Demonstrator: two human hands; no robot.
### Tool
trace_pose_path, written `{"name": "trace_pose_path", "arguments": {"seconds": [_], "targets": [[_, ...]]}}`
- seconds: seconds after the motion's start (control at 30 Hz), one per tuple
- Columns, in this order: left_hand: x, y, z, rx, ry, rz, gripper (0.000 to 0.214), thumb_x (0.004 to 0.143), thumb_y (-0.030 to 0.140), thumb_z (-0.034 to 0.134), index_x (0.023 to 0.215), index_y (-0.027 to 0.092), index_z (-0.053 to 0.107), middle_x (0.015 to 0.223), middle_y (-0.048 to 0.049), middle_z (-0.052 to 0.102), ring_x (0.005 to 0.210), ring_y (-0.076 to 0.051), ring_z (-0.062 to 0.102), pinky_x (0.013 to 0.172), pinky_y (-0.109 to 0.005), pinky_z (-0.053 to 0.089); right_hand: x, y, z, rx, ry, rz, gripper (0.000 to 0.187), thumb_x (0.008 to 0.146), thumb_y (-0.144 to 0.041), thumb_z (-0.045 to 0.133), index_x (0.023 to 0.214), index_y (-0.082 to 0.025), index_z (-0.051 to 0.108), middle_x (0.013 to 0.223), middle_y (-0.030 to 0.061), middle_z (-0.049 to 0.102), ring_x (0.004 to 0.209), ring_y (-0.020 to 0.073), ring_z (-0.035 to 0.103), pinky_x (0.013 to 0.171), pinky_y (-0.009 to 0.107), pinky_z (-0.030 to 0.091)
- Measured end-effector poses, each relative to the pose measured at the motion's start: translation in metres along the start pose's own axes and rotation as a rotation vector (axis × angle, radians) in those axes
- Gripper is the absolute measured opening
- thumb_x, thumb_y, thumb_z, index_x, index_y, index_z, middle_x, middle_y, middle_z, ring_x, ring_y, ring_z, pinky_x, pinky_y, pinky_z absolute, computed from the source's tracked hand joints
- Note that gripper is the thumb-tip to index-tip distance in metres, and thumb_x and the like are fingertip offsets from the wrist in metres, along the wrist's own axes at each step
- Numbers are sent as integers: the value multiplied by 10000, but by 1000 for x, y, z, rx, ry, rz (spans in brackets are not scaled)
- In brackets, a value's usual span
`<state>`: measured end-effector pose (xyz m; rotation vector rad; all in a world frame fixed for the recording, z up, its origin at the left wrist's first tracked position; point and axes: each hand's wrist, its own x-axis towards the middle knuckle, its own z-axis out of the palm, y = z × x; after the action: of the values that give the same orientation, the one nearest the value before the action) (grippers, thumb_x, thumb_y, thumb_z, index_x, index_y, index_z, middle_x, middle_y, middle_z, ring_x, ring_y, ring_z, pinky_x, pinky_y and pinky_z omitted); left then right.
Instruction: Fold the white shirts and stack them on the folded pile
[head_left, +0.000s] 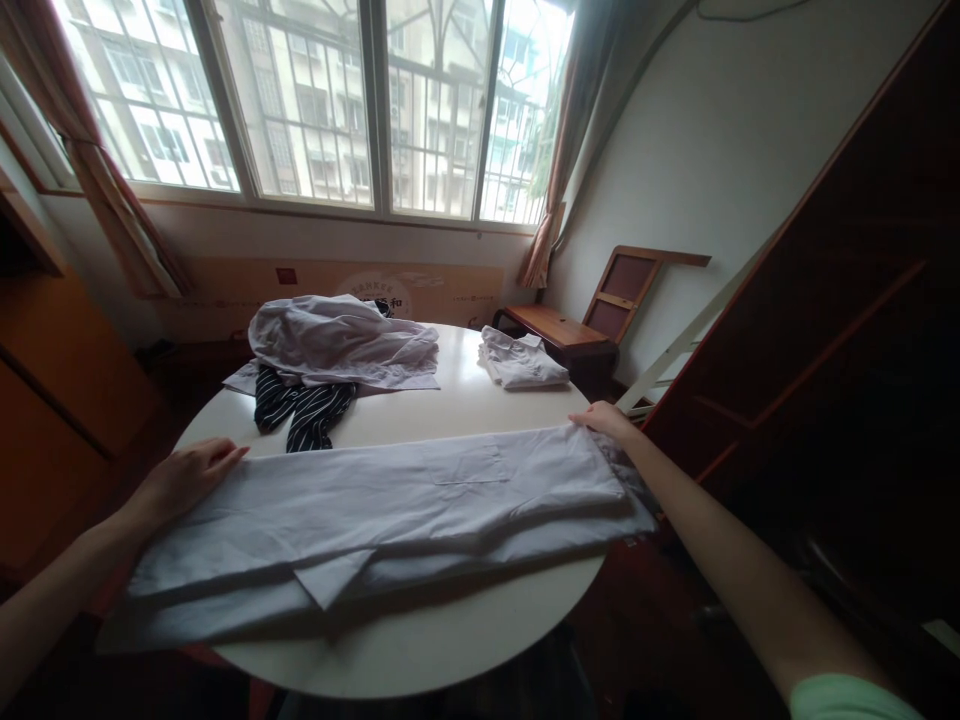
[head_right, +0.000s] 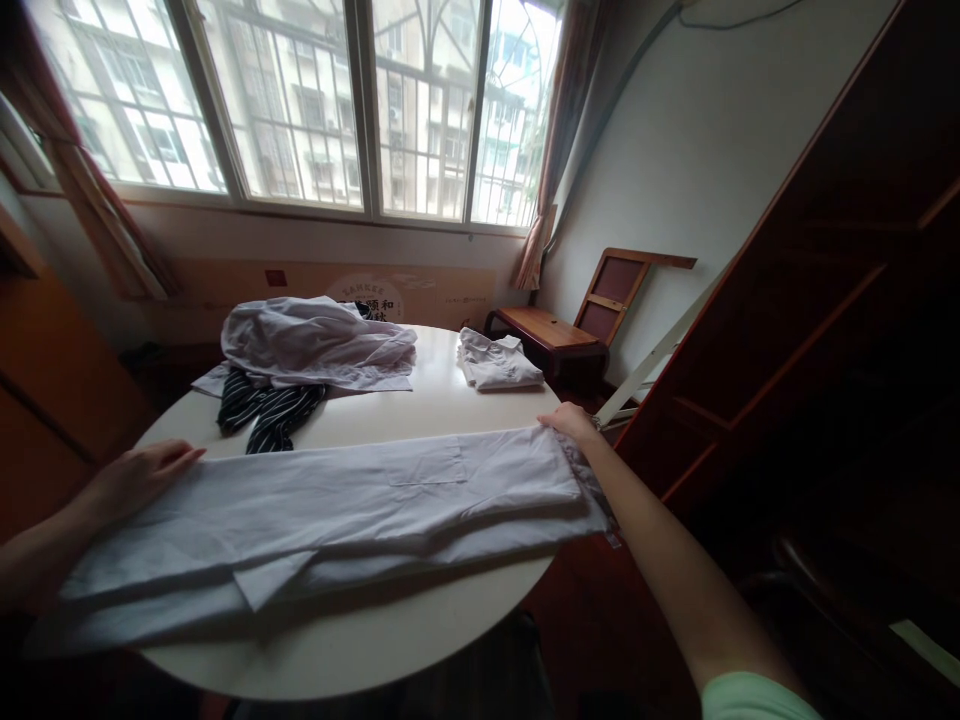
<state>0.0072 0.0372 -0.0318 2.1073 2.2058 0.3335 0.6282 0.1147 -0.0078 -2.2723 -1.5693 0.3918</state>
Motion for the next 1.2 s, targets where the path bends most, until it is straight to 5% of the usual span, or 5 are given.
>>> {"name": "trace_pose_path", "arguments": {"seconds": [0.33, 0.6, 0.87, 1.03, 1.2], "targets": [[4, -23, 21, -179, 63, -26, 314, 760, 480, 381, 705, 197, 507, 773, -31, 613, 730, -181, 551, 644, -221, 361, 6, 2, 9, 414, -67, 177, 304, 645, -212, 616, 421, -176, 414, 349, -42, 375, 360, 75, 338, 370, 217, 264], [2, -18, 19, -220, 66, -64, 325, 756, 491, 402, 714, 191, 522, 713, -15, 607, 693, -172, 542, 617, -215, 352, 9, 7, 24, 616, 58, -66, 302, 612, -441, 630, 581, -158, 531, 455, -49, 443, 440, 85, 391, 430, 220, 302], [4, -11, 14, -154, 56, -24, 359, 780, 506, 395, 739, 178, 537, 764, -31, 615, 731, -174, 553, 657, -229, 373, 16, 11, 23, 58, 258, -149, 209, 669, -339, 618, 568, -181, 525, 581, 20, 578, 598, 163, 534, 586, 263, 385], [9, 24, 4, 133, 312, 20, 244, 787, 337, 423, 818, 159, 586, 939, -132, 608, 923, -282, 552, 776, -366, 411, 3, -20, 30, -198, 440, -237, 163, 693, -220, 614, 828, -134, 583, 874, 135, 648, 838, 252, 586, 736, 337, 425], [4, 114, 5, 12, 446, 270, 325, 821, 316, 426, 1060, 134, 548, 1100, -147, 592, 1043, -279, 530, 880, -399, 415, -49, -92, 49, -119, 388, -606, 275, 766, -191, 530, 1024, -109, 578, 1049, 162, 624, 1007, 273, 559, 889, 397, 405]]}}
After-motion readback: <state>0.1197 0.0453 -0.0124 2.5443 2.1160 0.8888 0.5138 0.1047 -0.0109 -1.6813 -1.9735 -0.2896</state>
